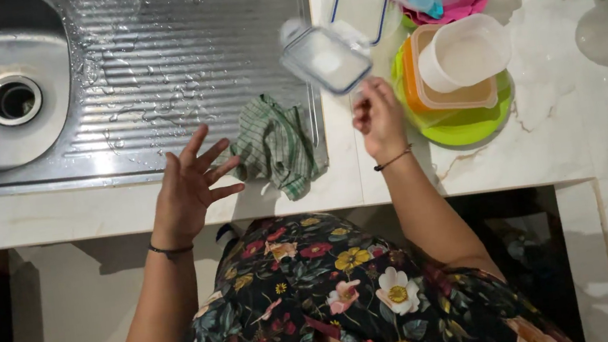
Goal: Cleaning plastic food containers and wiping the sink and countertop.
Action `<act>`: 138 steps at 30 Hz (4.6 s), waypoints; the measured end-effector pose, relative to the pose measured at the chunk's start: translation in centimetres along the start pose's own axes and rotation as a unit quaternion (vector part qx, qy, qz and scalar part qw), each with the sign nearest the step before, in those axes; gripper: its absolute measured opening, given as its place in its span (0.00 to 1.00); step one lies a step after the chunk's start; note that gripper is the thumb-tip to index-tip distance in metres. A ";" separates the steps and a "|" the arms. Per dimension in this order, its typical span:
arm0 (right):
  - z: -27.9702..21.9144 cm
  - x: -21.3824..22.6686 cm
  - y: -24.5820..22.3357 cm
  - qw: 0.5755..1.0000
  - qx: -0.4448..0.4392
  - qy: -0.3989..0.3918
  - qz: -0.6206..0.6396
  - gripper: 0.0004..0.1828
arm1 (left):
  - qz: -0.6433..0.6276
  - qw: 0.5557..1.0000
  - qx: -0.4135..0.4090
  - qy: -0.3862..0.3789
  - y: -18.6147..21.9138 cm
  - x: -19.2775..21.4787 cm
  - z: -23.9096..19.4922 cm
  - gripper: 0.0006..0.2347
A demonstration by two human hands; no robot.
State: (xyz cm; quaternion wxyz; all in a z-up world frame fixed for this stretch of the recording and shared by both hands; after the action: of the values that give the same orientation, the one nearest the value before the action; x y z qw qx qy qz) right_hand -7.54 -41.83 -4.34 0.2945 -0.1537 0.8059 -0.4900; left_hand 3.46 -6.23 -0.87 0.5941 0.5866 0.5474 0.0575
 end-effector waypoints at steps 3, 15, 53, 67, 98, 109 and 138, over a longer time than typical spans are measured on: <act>1.4 1.8 -1.1 0.997 0.019 0.067 0.042 0.05 | 0.032 0.999 0.003 0.010 -0.7 -0.1 0.1 0.37; 3.7 3.2 -1.3 0.993 0.038 0.108 0.040 0.09 | 0.036 0.999 0.002 0.036 -1.9 2.2 0.2 0.34; -16.4 -12.1 5.7 0.740 0.461 0.031 -0.489 0.11 | 0.610 0.684 -0.380 0.128 19.2 15.6 24.1 0.37; -16.4 -13.8 7.1 0.740 0.392 0.071 -0.542 0.10 | 0.796 0.576 -0.151 0.113 21.1 18.3 36.0 0.54; -8.1 -10.1 9.6 0.844 0.232 0.084 -0.477 0.23 | 0.114 0.981 0.123 -0.101 10.3 12.8 16.1 0.36; -12.4 -19.0 1.4 0.774 0.565 -0.067 -0.277 0.25 | 0.106 0.988 0.047 -0.101 1.2 6.2 9.6 0.30; -8.9 -23.6 4.9 0.688 0.513 -0.237 -0.455 0.19 | -0.028 0.993 -0.103 0.050 -1.8 3.4 7.8 0.30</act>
State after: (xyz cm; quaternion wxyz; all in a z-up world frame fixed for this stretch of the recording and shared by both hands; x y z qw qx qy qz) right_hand 5.52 -20.60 2.05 0.2494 -0.4375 0.1636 -0.8483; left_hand 9.31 -9.33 -6.44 0.6243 0.5033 0.5838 0.1265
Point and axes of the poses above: each hand's wrist, its own z-axis towards the middle knuckle, its own x-axis out of the back of the hand, y = z × x, the point moved 6 cm from there along z, towards the middle knuckle, and after that the axes turned 12 degrees about y, right-handed, at the moved point
